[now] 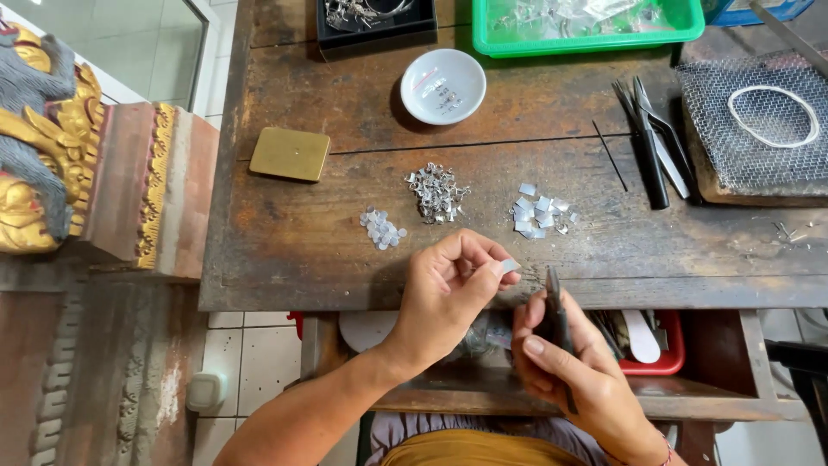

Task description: Shaping small silver jewelry components using pliers at a workbench.

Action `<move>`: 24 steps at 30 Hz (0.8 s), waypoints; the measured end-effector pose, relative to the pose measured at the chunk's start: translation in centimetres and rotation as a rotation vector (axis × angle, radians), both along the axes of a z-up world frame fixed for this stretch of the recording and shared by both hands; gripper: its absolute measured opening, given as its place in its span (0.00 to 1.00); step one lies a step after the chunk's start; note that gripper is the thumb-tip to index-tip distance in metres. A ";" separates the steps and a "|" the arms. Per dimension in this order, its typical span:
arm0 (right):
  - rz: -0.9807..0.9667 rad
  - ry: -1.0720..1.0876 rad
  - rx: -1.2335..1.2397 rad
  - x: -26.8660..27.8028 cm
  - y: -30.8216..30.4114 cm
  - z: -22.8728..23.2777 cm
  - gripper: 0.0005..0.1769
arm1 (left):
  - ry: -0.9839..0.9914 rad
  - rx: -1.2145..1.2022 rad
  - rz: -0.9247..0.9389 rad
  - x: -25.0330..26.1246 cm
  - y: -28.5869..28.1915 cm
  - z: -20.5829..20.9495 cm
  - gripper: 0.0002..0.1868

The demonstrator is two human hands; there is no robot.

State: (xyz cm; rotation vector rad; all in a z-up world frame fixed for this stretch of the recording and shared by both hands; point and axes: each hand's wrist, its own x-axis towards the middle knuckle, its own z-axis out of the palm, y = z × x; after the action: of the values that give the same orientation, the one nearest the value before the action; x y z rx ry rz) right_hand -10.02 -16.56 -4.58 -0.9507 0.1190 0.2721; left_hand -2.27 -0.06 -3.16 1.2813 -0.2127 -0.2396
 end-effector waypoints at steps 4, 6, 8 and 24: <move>0.119 0.112 -0.013 0.0 0.4 -0.8 0.07 | 0.025 -0.068 0.023 -0.2 0.1 0.1 0.10; 0.127 0.102 -0.007 0.0 0.6 -1.2 0.07 | 0.022 -0.072 0.016 -0.3 0.2 0.3 0.10; 0.133 0.096 -0.005 0.2 0.9 -0.9 0.08 | 0.023 -0.079 0.007 -0.4 0.2 0.7 0.10; 0.063 0.074 -0.191 0.3 1.2 0.5 0.33 | -0.071 -0.017 -0.054 -1.2 0.3 0.7 0.09</move>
State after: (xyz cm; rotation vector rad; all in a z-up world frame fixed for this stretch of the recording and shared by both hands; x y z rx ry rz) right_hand -9.76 -15.31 -4.10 -1.1352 0.1850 0.3590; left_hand -3.42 0.22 -2.45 1.2695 -0.3093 -0.2385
